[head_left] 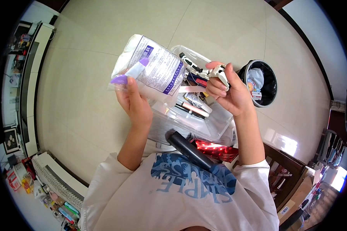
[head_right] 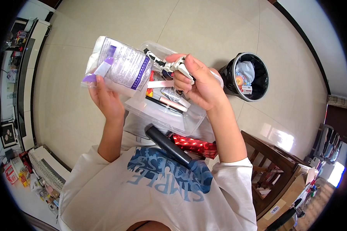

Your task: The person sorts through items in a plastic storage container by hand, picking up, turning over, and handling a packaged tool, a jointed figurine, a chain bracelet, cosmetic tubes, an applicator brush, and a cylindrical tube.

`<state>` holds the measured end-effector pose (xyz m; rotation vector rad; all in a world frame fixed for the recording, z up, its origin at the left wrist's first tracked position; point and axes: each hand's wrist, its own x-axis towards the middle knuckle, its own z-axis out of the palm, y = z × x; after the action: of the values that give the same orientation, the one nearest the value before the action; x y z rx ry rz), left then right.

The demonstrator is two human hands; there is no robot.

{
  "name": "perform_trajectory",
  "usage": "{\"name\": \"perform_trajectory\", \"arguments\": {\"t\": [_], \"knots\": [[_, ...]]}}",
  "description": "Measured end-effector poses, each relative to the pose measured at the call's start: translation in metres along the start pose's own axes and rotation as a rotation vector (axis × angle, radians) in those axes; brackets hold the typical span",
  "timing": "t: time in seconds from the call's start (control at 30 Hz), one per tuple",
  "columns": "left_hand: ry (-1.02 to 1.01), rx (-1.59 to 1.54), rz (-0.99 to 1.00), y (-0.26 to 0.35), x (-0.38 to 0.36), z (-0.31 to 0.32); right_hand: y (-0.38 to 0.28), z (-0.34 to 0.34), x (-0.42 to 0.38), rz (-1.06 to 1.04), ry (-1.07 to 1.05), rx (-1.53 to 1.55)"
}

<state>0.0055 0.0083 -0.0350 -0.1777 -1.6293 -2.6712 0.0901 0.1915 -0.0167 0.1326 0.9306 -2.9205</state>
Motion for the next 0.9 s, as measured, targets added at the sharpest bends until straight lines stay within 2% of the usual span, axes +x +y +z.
{"name": "perform_trajectory", "arguments": {"t": [0.07, 0.13, 0.27, 0.33, 0.5, 0.57, 0.7, 0.9], "knots": [[0.009, -0.004, -0.007, 0.0, 0.0, 0.0, 0.002, 0.002, 0.001, 0.003, -0.015, -0.075], [-0.006, -0.008, -0.005, 0.001, 0.0, 0.001, 0.004, 0.014, 0.004, -0.092, 0.067, -0.174], [-0.013, -0.016, -0.002, 0.001, 0.001, 0.002, 0.004, 0.02, 0.005, -0.12, 0.151, -0.211], [-0.012, -0.014, 0.001, 0.001, 0.001, 0.002, 0.005, 0.019, 0.005, -0.138, 0.125, -0.424], [-0.017, -0.021, -0.017, 0.001, 0.002, 0.001, 0.014, 0.023, 0.006, -0.153, 0.177, -0.596], [-0.024, -0.02, -0.011, 0.0, 0.002, 0.001, 0.015, 0.025, 0.008, -0.142, 0.265, -0.675], [-0.012, -0.02, -0.014, -0.002, 0.002, -0.001, 0.013, 0.025, 0.007, -0.134, 0.323, -0.608], [-0.022, -0.021, 0.004, -0.002, 0.003, -0.001, 0.014, 0.023, 0.007, -0.112, 0.313, -0.675]]}}
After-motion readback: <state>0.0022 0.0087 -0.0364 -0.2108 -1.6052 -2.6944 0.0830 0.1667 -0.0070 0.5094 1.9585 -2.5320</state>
